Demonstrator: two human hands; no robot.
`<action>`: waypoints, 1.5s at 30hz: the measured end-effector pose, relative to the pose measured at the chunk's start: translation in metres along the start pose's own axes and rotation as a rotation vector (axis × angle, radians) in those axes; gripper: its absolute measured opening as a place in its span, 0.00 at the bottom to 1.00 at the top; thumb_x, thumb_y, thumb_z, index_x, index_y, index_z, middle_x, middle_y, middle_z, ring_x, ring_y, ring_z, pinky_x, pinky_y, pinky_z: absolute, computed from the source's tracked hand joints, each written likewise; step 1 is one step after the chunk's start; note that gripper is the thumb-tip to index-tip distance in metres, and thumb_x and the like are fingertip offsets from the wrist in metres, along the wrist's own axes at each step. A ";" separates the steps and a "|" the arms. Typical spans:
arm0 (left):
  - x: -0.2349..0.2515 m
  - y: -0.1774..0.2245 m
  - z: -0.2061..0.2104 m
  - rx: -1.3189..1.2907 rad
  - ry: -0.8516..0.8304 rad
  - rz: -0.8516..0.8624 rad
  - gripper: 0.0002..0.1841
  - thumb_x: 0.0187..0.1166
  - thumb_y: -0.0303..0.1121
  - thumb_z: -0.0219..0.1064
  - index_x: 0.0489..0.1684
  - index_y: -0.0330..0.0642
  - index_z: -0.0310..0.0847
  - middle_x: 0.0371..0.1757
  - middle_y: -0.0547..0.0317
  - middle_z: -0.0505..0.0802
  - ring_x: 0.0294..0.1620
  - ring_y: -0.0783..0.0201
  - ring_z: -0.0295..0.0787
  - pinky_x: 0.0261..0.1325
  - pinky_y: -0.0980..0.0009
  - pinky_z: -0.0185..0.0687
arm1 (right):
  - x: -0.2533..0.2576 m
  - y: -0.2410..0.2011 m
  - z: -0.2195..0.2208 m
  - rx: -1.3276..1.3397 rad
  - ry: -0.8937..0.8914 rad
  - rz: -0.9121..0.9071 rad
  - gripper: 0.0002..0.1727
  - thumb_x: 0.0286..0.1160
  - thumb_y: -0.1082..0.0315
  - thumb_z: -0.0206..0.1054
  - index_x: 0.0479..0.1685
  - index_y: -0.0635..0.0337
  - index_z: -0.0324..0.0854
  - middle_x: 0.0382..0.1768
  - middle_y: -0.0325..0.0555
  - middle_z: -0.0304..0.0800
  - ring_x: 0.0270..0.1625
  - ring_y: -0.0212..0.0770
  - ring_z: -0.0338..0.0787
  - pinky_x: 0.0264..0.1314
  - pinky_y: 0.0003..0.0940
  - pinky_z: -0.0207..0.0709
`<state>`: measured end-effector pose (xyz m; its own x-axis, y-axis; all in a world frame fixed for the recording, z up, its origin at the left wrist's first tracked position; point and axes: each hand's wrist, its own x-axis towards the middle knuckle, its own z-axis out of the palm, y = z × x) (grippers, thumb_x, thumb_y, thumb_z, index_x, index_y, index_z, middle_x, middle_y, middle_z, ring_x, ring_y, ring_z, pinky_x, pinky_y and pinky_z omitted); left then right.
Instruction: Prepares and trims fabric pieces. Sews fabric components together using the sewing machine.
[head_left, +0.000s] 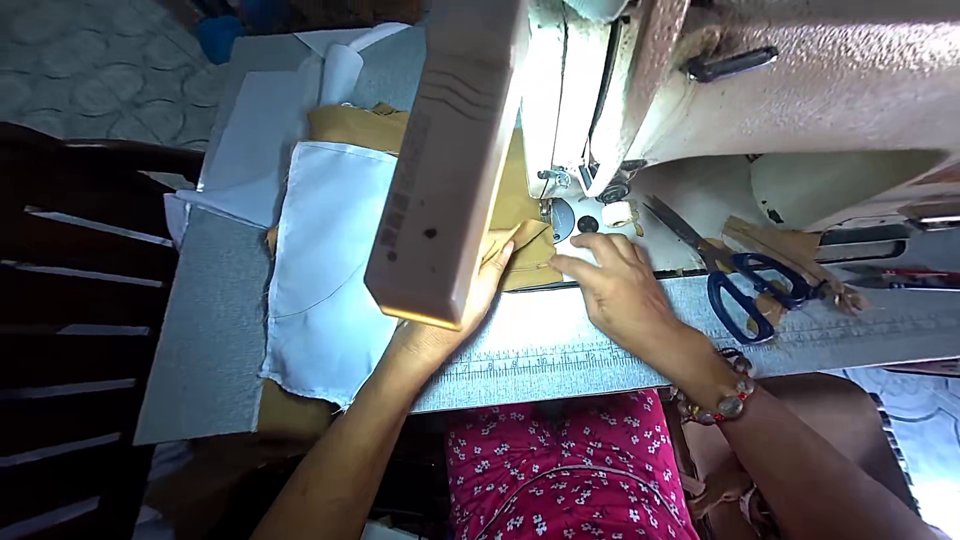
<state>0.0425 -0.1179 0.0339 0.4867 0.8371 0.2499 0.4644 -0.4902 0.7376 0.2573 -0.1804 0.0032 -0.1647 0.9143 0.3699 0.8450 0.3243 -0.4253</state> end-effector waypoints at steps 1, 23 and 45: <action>0.000 0.004 0.001 0.003 -0.016 0.046 0.16 0.91 0.33 0.56 0.61 0.37 0.88 0.54 0.59 0.96 0.53 0.81 0.89 0.62 0.81 0.80 | -0.001 0.000 0.002 -0.051 -0.010 -0.026 0.22 0.69 0.79 0.63 0.59 0.50 0.93 0.58 0.60 0.89 0.60 0.64 0.87 0.56 0.58 0.77; -0.028 -0.005 0.032 0.349 -0.140 0.204 0.28 0.90 0.53 0.47 0.68 0.49 0.90 0.79 0.54 0.85 0.87 0.34 0.66 0.82 0.20 0.40 | -0.032 -0.010 0.004 -0.105 0.009 0.030 0.24 0.71 0.77 0.61 0.65 0.48 0.90 0.67 0.61 0.87 0.75 0.67 0.81 0.78 0.66 0.68; 0.027 -0.024 0.013 0.333 -0.251 0.209 0.22 0.85 0.36 0.54 0.71 0.44 0.87 0.81 0.51 0.82 0.87 0.30 0.64 0.83 0.23 0.41 | 0.006 -0.004 0.001 -0.193 -0.060 0.081 0.25 0.74 0.77 0.65 0.71 0.49 0.86 0.54 0.62 0.86 0.59 0.65 0.84 0.56 0.58 0.74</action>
<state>0.0543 -0.0871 0.0144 0.7402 0.6473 0.1819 0.5296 -0.7280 0.4354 0.2521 -0.1760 0.0064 -0.1178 0.9502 0.2884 0.9375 0.2022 -0.2833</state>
